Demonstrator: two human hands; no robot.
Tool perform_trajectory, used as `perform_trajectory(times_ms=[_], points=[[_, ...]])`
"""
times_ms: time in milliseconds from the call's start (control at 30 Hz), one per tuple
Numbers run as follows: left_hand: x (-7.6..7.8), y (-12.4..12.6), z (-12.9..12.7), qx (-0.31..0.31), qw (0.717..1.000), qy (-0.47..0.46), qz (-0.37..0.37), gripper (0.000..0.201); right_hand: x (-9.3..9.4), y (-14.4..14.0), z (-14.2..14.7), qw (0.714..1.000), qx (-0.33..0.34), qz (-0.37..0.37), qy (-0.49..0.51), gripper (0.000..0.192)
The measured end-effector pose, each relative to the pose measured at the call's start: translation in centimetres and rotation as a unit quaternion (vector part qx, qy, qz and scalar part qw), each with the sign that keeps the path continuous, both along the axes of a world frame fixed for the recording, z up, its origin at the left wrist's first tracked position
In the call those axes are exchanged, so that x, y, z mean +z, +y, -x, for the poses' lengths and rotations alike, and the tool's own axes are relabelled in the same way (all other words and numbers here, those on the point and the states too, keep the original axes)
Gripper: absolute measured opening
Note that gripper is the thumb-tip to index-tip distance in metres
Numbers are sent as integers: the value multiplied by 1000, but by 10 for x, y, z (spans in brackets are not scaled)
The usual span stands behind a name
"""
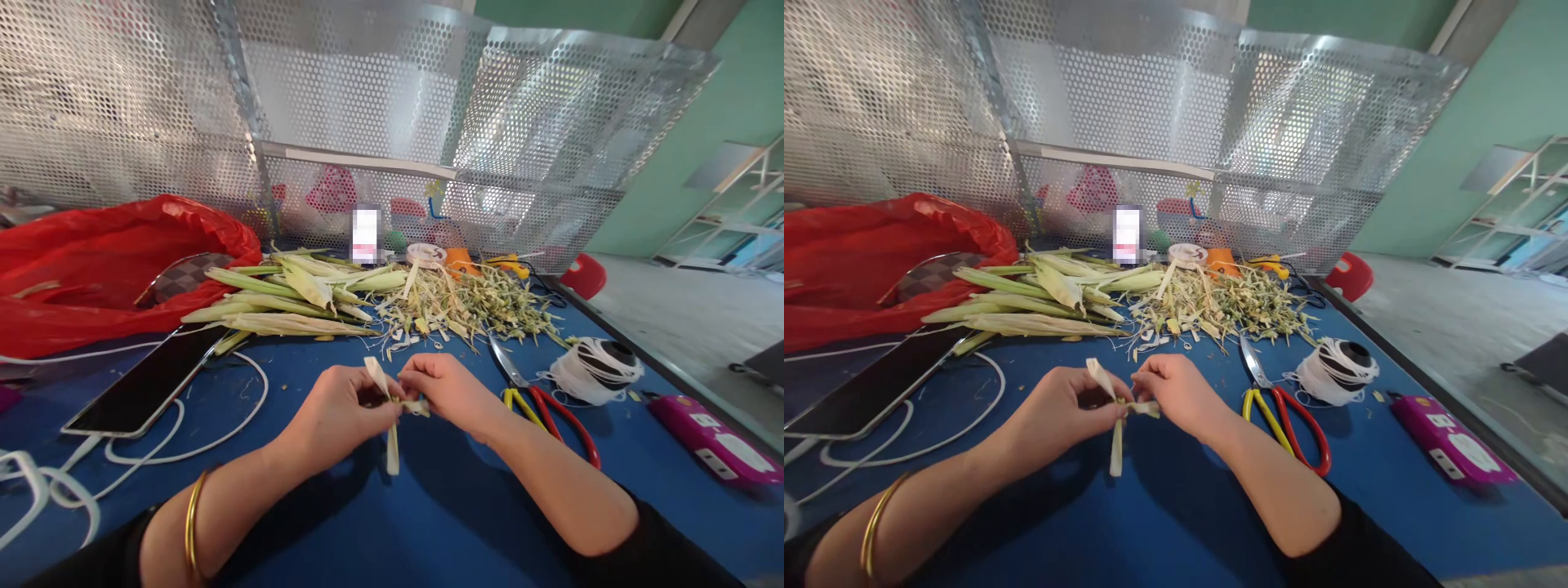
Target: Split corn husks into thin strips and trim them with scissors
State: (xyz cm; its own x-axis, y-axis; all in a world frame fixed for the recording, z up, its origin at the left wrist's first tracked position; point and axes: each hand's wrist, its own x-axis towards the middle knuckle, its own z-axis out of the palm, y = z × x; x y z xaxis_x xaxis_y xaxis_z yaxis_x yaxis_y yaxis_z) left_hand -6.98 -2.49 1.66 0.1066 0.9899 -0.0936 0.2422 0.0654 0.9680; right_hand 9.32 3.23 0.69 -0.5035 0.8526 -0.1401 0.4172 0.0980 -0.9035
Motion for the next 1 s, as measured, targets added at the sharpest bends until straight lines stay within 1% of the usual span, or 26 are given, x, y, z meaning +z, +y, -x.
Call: perform_trajectory(times_ms=[33, 100, 167, 233, 333, 400, 467, 500, 533, 600, 667, 700, 833, 1000], points=[[0, 2, 1, 21, 998, -49, 28, 8, -1, 2, -1, 1000, -11, 13, 8, 23], [0, 5, 4, 61, 985, -147, 65, 10, -3, 4, -2, 1000, -19, 17, 5, 23], [-1, 9, 6, 98, 967, -221, 77, 13, -1, 3, -2, 1000, 1, -11, -18, 23], [-2, 10, 8, 133, 953, -259, 79, 15, 1, -2, -1, 995, 31, -83, -49, 23], [-2, 10, 8, 165, 943, -280, 69, 19, 4, -15, 1, 968, 51, -238, -68, 20], [-2, 10, 7, 171, 943, -280, 56, 22, 4, -24, 3, 946, 47, -317, -47, 18], [-4, 10, 6, 167, 947, -270, 43, 22, 3, -29, 4, 933, 44, -356, 6, 16], [-5, 10, 6, 163, 951, -261, 37, 22, 2, -31, 5, 934, 45, -352, 41, 16], [-6, 10, 5, 157, 955, -248, 32, 21, 2, -32, 6, 940, 50, -330, 76, 16], [-9, 10, 4, 149, 965, -216, 29, 19, 1, -32, 8, 957, 66, -250, 133, 17], [-11, 10, 3, 145, 971, -190, 27, 18, 1, -31, 10, 966, 74, -186, 161, 20], [-11, 10, 3, 146, 972, -183, 25, 18, 1, -32, 10, 967, 78, -180, 164, 21], [-10, 9, 1, 156, 971, -182, 14, 18, 0, -37, 10, 951, 115, -254, 134, 19], [-7, 6, -1, 158, 973, -169, 15, 13, 1, -45, 9, 919, 150, -348, 107, 15]])
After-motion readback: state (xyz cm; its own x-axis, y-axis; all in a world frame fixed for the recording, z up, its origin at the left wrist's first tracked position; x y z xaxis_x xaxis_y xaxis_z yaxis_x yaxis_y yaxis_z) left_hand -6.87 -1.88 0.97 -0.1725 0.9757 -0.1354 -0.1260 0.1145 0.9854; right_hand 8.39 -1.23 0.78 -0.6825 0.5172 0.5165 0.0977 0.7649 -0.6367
